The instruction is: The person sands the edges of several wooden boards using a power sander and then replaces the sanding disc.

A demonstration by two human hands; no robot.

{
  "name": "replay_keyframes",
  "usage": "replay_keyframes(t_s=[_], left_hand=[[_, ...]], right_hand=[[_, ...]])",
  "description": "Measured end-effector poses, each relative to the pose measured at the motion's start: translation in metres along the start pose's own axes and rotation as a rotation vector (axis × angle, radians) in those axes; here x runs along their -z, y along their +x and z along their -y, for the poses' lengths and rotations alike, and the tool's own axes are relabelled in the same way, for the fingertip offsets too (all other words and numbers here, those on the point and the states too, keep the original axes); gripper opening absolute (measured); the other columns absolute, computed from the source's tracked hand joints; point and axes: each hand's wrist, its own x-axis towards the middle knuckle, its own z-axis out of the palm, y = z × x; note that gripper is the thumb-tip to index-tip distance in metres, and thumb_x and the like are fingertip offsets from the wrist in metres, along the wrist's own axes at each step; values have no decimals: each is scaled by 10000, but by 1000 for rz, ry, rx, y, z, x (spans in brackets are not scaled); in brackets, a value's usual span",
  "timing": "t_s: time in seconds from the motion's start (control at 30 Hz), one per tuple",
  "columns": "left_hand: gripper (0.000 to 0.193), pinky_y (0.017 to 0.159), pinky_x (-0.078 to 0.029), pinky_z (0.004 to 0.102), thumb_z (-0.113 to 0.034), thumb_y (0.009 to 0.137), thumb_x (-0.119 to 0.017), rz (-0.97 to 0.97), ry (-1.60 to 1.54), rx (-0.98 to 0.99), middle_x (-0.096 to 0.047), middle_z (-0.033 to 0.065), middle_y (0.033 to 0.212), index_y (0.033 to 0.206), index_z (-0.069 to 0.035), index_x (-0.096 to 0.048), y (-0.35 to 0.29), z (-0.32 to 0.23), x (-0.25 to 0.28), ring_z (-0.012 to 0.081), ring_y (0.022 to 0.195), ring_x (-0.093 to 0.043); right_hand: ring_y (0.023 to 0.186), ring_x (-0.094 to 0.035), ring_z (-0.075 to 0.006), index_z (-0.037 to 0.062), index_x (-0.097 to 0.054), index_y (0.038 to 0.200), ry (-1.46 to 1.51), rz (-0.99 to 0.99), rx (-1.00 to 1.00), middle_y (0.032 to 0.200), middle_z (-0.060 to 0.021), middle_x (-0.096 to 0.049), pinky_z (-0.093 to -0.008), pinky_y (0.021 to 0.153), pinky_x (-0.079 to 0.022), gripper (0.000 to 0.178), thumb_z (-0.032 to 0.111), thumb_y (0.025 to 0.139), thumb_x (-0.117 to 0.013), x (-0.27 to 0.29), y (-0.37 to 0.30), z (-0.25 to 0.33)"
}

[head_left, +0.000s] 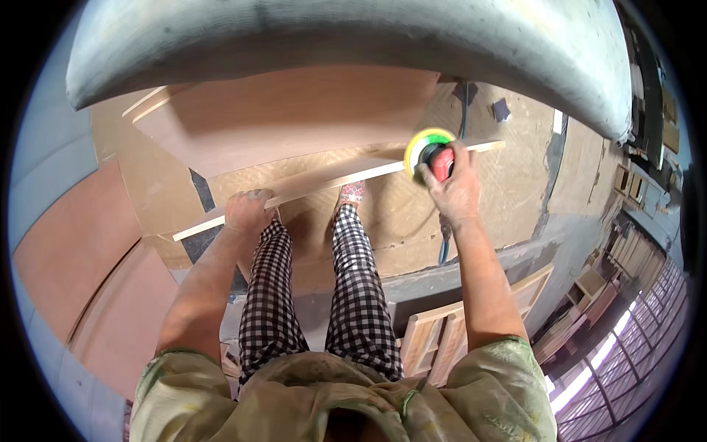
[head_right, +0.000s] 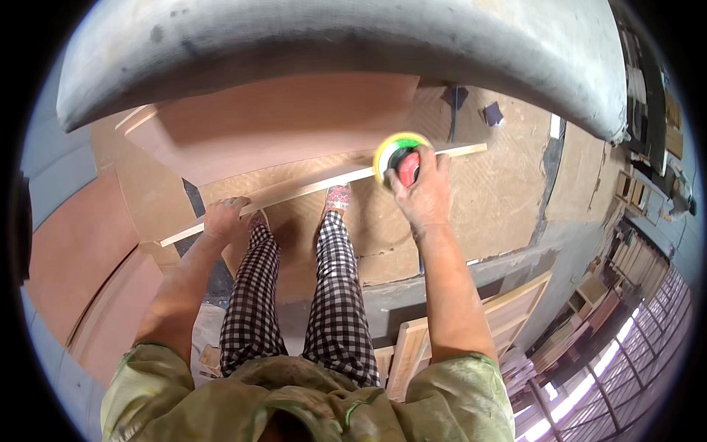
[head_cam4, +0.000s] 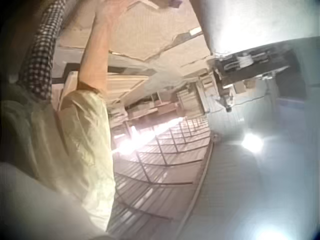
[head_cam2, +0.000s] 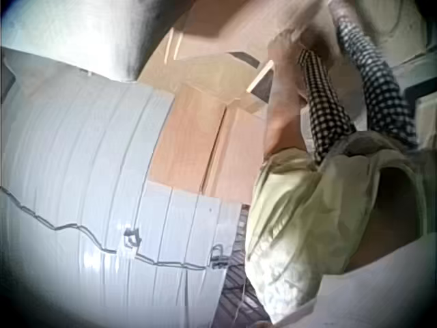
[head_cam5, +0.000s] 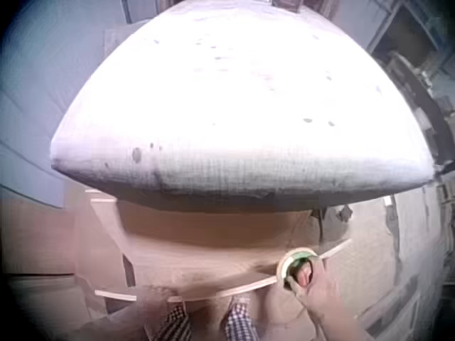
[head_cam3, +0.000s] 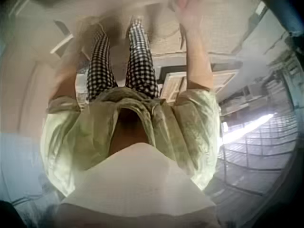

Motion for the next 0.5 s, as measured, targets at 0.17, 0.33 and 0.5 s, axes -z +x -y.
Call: replay_keyframes(t_s=[0.17, 0.33, 0.5], left_hand=[[259, 752, -493, 416, -327, 780, -616, 28, 99, -10, -657, 96, 890, 938, -122, -602, -2, -2, 13, 287, 827, -639], [283, 708, -505, 416, -342, 782, -614, -149, 7, -148, -657, 123, 810, 966, -126, -634, -16, 12, 5, 298, 785, -644], [248, 679, -505, 423, -310, 766, -623, -172, 15, -162, -661, 130, 793, 932, -126, -635, -2, 22, -1, 306, 736, -640]], right_hand=[[978, -564, -372, 3, -492, 1168, -18, -190, -205, 1056, -229, -568, -413, 849, -452, 652, 300, 665, -781, 43, 61, -111], [1010, -544, -385, 40, -478, 1186, -120, -62, -155, 1064, -231, -553, -421, 885, -433, 655, 289, 663, -784, 49, 33, -84], [952, -566, -389, 17, -499, 1134, -41, -169, -315, 1042, -235, -571, -426, 822, -458, 593, 270, 668, -764, 63, 56, -130]])
